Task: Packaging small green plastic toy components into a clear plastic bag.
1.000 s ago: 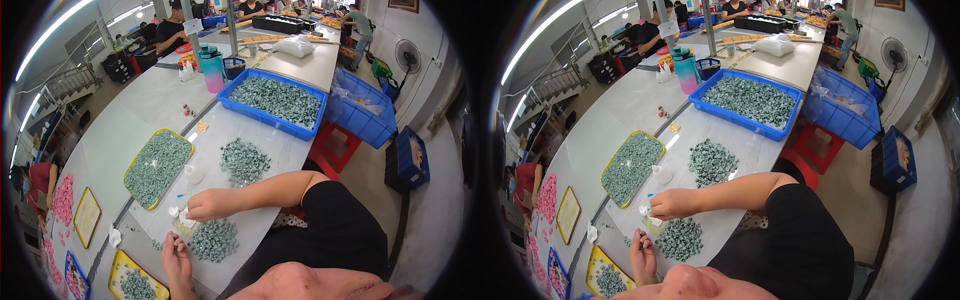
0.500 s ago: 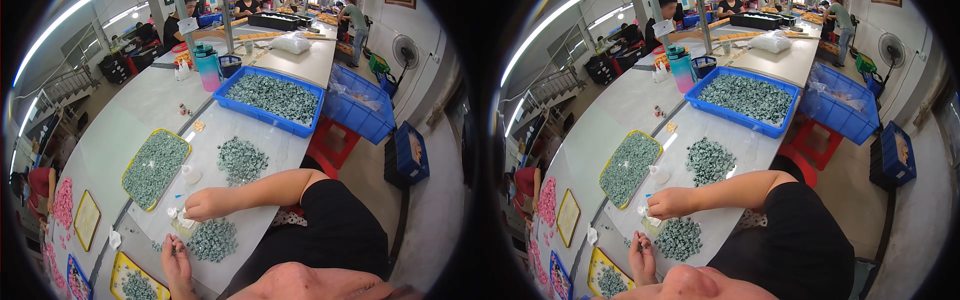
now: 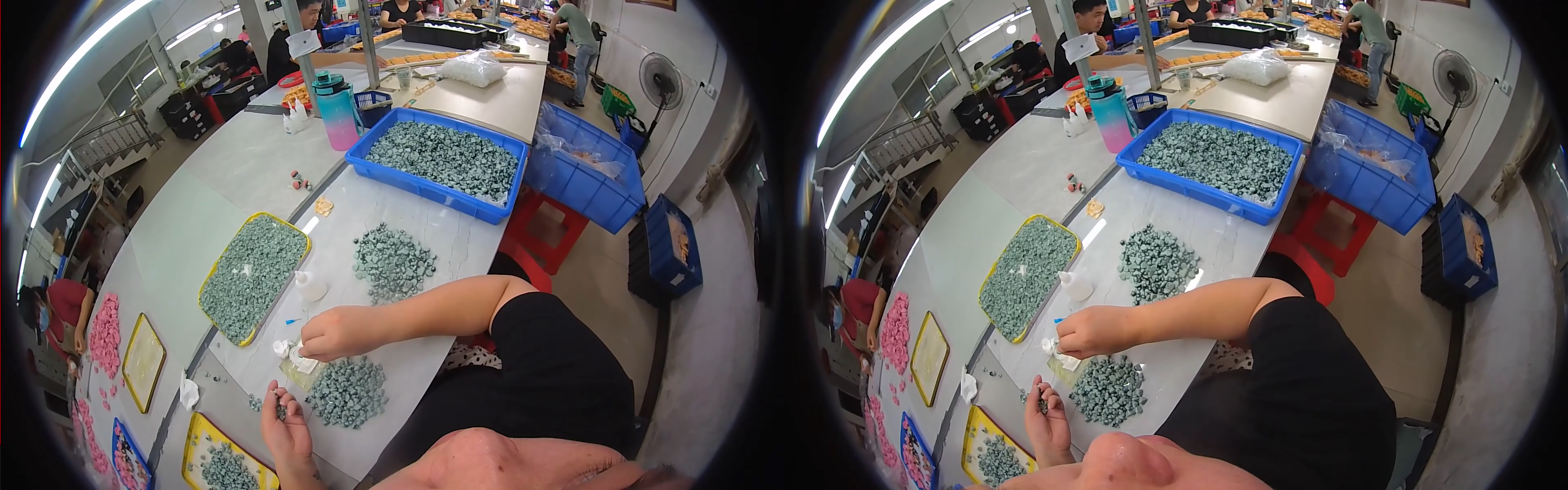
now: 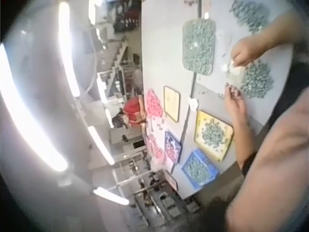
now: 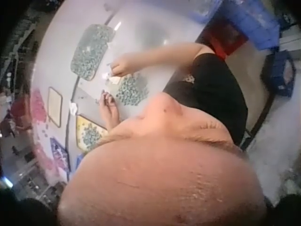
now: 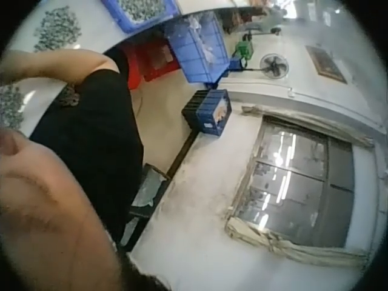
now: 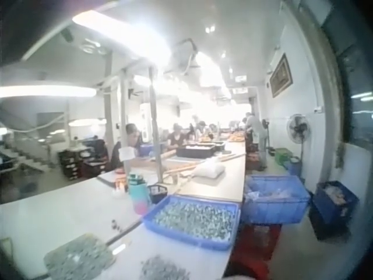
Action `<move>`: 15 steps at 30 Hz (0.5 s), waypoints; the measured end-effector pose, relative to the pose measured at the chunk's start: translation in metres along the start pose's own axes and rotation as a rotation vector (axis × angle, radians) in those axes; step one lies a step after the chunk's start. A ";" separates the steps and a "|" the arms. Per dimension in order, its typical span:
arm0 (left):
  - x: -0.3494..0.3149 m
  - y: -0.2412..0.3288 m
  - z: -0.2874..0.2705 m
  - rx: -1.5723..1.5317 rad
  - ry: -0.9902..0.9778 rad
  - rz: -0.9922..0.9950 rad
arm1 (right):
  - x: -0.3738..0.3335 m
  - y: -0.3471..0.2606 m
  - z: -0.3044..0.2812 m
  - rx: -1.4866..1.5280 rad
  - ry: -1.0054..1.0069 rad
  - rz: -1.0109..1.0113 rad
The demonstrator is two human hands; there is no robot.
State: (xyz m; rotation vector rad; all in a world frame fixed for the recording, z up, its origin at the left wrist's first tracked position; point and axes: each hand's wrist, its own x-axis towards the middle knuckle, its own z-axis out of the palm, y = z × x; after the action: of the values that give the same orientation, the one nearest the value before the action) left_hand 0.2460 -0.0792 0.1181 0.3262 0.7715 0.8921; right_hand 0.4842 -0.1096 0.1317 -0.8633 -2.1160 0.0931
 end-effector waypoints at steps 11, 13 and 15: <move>0.007 0.001 -0.009 0.001 -0.152 -0.007 | 0.003 0.003 0.001 -0.026 0.018 -0.005; 0.007 0.001 -0.010 -0.046 -0.164 -0.043 | 0.004 0.003 0.001 -0.036 0.018 -0.017; 0.006 0.000 -0.010 -0.010 -0.175 -0.037 | 0.003 0.004 0.000 -0.034 0.000 -0.006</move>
State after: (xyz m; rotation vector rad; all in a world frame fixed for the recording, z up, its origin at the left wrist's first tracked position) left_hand 0.2413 -0.0751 0.1086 0.3747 0.6094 0.8210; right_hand 0.4847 -0.1043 0.1324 -0.8767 -2.1262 0.0535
